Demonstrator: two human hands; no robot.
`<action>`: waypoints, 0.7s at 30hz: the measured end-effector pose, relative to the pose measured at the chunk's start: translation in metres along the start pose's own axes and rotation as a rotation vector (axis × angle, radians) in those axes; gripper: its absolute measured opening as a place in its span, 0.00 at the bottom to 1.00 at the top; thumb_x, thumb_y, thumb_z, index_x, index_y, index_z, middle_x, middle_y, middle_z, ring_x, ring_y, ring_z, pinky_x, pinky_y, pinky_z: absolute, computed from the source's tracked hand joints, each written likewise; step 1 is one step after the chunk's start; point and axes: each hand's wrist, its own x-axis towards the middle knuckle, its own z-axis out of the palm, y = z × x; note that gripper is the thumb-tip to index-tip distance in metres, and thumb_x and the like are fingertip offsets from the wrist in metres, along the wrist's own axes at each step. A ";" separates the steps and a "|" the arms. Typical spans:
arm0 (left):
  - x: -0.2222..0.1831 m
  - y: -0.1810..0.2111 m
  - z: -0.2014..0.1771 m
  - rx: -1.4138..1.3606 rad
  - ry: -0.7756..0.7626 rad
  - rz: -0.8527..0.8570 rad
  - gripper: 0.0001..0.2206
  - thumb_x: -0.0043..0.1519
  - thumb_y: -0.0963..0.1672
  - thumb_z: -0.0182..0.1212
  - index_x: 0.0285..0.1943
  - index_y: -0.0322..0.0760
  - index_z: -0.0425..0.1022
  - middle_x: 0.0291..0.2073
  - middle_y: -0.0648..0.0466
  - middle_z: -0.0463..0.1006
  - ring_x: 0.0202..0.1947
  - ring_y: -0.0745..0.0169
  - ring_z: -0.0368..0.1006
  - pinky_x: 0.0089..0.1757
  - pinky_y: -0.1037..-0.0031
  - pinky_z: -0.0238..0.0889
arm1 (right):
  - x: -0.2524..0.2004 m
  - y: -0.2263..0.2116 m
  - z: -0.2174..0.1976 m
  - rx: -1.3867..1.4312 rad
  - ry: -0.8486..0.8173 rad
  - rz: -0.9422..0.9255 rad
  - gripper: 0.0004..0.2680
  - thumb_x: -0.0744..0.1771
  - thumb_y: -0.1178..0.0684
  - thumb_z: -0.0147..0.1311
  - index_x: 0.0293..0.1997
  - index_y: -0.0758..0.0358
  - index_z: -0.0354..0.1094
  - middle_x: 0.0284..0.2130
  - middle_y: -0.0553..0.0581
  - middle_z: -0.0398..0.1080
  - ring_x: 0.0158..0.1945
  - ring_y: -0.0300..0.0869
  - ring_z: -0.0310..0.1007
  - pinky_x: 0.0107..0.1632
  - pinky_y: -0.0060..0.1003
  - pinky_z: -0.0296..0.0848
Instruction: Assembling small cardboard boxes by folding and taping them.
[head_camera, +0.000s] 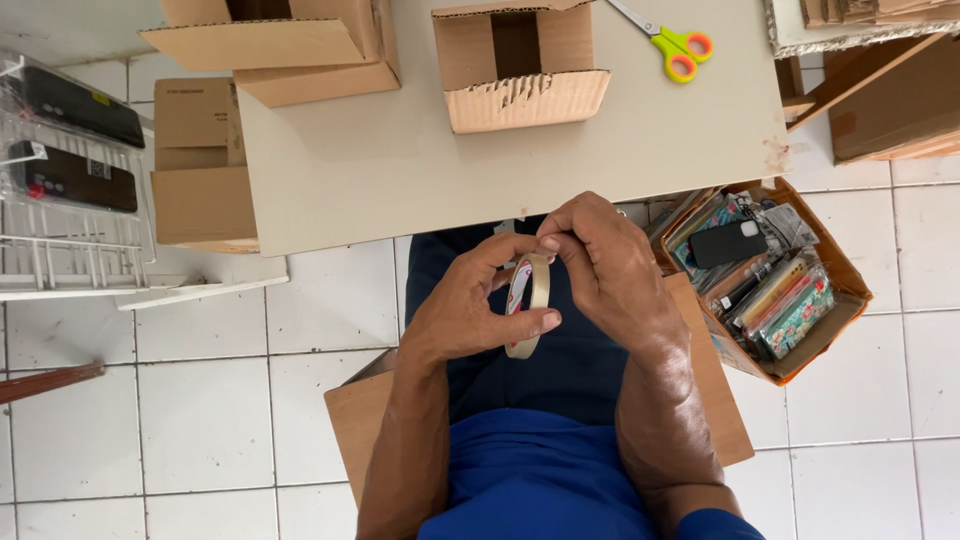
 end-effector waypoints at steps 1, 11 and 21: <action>0.000 0.001 0.000 0.002 -0.006 -0.004 0.29 0.51 0.44 0.77 0.62 0.31 0.72 0.47 0.41 0.75 0.54 0.48 0.70 0.56 0.42 0.63 | 0.000 0.000 -0.001 0.000 -0.006 0.005 0.03 0.70 0.64 0.53 0.40 0.64 0.71 0.26 0.58 0.68 0.30 0.51 0.72 0.34 0.41 0.70; 0.000 0.005 0.001 0.027 -0.027 -0.005 0.32 0.51 0.43 0.77 0.65 0.32 0.70 0.51 0.42 0.73 0.56 0.49 0.68 0.54 0.44 0.65 | -0.002 0.000 -0.003 -0.001 0.000 0.028 0.03 0.69 0.65 0.53 0.39 0.65 0.71 0.26 0.57 0.68 0.30 0.50 0.72 0.35 0.41 0.69; -0.002 -0.002 0.003 0.054 -0.032 -0.008 0.31 0.52 0.41 0.76 0.65 0.33 0.70 0.52 0.42 0.73 0.58 0.47 0.69 0.55 0.48 0.66 | -0.002 -0.003 -0.011 -0.011 0.023 0.041 0.03 0.70 0.64 0.52 0.42 0.63 0.71 0.27 0.58 0.67 0.29 0.50 0.70 0.34 0.40 0.68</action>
